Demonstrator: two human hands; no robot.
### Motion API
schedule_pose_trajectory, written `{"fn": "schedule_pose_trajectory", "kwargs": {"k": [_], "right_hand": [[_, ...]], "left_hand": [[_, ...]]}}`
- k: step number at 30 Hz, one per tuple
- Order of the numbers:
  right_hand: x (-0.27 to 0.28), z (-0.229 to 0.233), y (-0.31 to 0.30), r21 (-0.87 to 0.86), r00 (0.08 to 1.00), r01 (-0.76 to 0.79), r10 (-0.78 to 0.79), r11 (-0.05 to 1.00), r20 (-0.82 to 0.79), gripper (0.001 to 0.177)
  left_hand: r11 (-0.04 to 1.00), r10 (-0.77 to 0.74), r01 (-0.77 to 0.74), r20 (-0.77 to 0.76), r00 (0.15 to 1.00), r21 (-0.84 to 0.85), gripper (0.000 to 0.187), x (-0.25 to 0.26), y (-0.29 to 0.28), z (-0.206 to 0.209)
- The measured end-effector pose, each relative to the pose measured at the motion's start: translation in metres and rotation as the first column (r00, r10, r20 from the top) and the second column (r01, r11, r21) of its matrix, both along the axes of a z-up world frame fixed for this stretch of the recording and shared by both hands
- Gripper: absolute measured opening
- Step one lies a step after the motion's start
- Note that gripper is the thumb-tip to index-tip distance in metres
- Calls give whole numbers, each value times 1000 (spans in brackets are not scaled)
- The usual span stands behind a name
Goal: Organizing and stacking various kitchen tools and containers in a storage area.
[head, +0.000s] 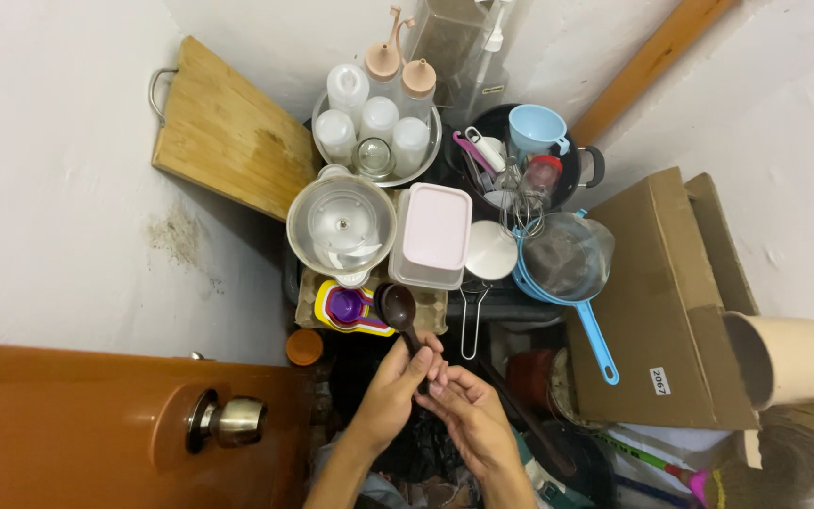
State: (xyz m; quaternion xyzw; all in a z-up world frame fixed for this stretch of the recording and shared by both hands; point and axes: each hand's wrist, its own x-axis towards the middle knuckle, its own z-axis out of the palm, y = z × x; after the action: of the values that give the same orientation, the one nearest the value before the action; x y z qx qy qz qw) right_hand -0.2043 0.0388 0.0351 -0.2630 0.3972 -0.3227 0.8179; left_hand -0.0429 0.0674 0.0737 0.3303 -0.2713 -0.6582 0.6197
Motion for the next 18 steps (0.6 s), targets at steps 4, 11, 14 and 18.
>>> {"fn": "schedule_pose_trajectory", "kwargs": {"k": [4,11,14,18], "right_hand": [[1,19,-50,-151,967,-144,106,978,-233,26],[4,-16,-233,-739,250,-459,-727,493,-640,70],[17,-17,-275,-640,132,-582,-718,501,-683,90],[12,-24,-301,-646,224,-564,-658,514,-719,75]], "left_hand": [[984,178,-178,17,984,2,23,1,-4,-29],[977,213,-213,27,977,0,25,32,-13,-28],[979,203,-204,22,979,17,25,34,-15,-31],[980,189,-187,-12,982,67,26,32,-19,-49]]}}
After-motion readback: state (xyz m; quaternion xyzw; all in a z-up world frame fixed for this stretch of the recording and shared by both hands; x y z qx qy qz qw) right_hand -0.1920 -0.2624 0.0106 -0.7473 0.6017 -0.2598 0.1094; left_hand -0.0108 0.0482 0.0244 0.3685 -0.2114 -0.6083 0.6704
